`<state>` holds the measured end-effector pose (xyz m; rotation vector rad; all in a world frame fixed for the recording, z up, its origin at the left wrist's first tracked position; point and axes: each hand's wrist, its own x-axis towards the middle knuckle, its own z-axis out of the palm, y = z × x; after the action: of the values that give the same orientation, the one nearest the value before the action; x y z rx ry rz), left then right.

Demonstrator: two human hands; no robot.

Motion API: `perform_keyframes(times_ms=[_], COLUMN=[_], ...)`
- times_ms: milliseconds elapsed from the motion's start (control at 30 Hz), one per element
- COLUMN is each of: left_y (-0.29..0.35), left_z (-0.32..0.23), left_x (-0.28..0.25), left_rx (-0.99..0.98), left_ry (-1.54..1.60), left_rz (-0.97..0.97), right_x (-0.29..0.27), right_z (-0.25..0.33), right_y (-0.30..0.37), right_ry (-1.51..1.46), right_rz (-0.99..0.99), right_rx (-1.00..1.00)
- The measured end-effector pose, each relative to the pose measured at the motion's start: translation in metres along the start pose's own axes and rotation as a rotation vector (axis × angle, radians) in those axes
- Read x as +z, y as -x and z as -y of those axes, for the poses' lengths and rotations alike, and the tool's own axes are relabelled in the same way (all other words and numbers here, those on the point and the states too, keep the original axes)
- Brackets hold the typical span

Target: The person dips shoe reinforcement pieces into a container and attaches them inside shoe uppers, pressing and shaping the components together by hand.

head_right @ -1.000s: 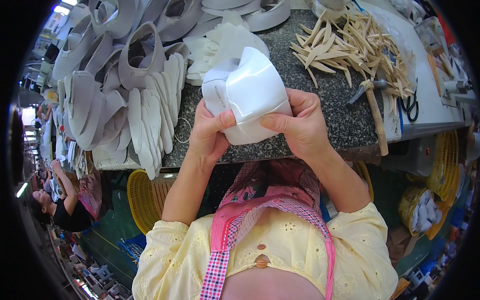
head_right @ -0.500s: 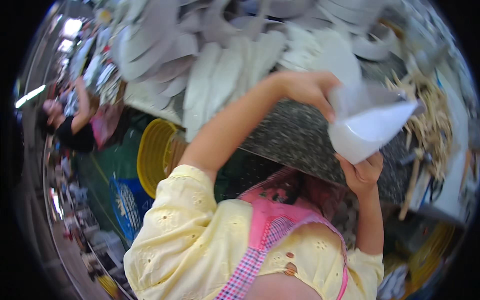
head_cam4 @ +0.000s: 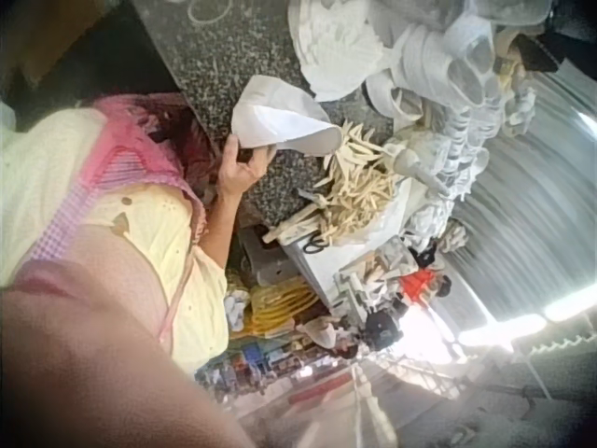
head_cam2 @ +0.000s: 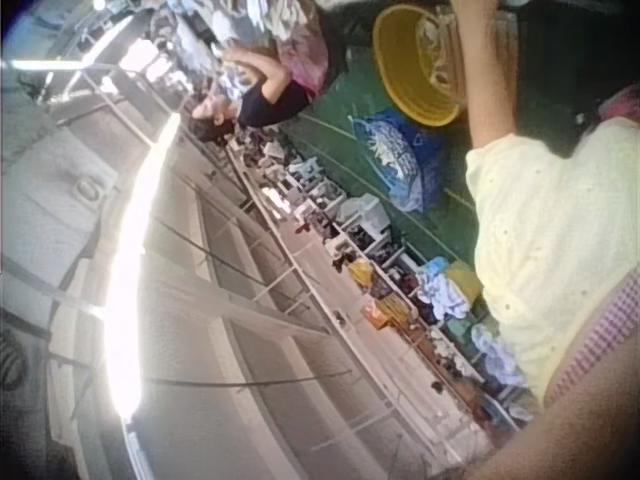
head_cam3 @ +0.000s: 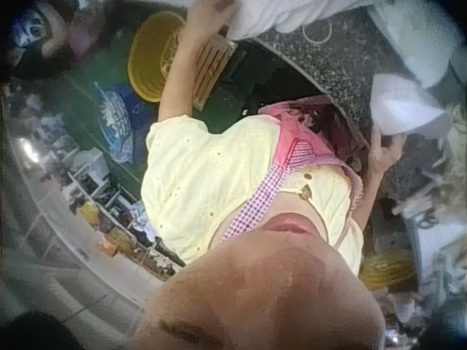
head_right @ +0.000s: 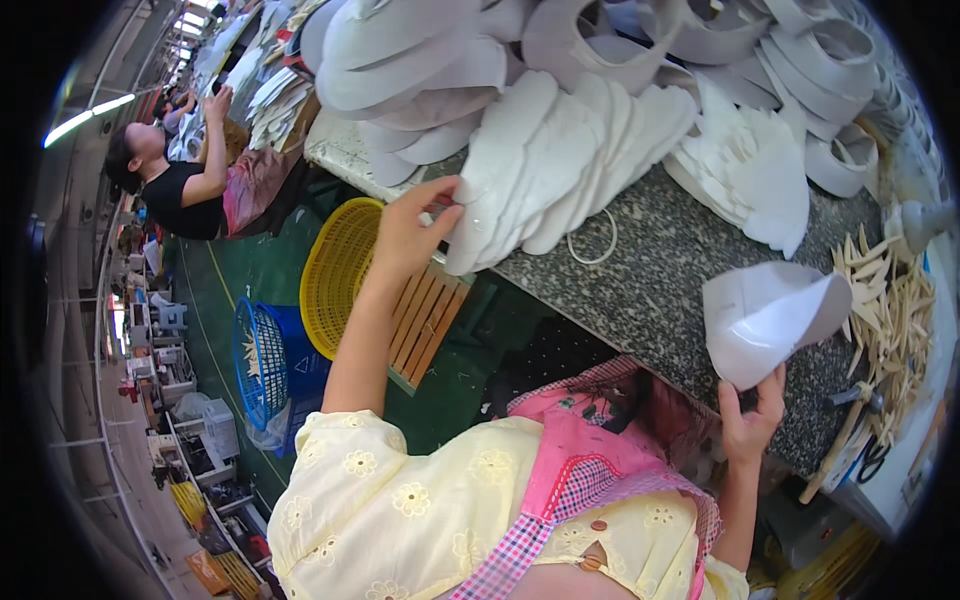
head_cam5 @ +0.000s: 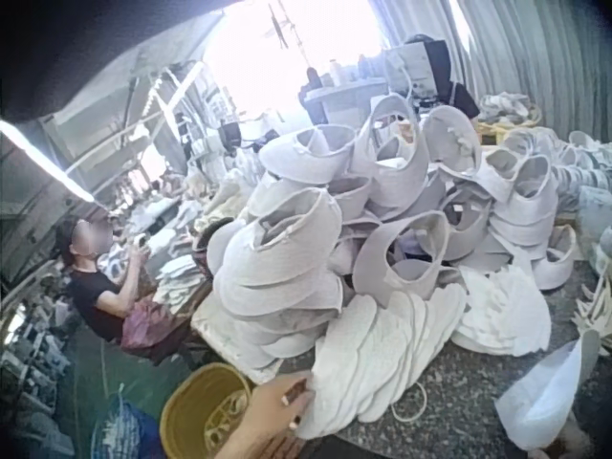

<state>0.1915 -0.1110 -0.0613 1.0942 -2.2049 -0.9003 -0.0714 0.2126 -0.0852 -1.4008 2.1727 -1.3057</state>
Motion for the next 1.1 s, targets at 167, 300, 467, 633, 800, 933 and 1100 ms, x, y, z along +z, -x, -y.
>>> perform_keyframes(times_ms=[167,300,467,633,800,933,1100], left_y=[-0.009,-0.029,-0.079,-0.085,-0.08,-0.085,-0.1], left_z=[0.022,0.021,-0.022,-0.126,-0.12,-0.064,-0.001], left_x=[-0.007,0.01,0.038,0.001,-0.101,-0.151,-0.207], left_rx=[0.538,0.675,0.629,0.933,0.681,0.445,0.358], left_ry=[-0.252,-0.055,-0.157,0.203,0.583,0.753,0.732], left_rz=[-0.097,-0.13,-0.109,-0.528,-0.771,-0.936,-1.066], right_x=[-0.015,0.033,0.15,0.198,0.195,0.197,0.185], right_z=[0.022,0.059,0.124,0.092,0.099,0.09,0.078], right_y=[-0.004,-0.036,-0.115,-0.139,-0.138,-0.135,-0.121], right_ry=[0.349,0.205,0.078,0.53,0.491,0.461,0.33], right_rz=[-0.396,-0.183,0.176,0.27,0.178,0.13,-0.074], right_rx=[-0.226,-0.569,-0.548,-0.515,-0.588,-0.645,-0.861])
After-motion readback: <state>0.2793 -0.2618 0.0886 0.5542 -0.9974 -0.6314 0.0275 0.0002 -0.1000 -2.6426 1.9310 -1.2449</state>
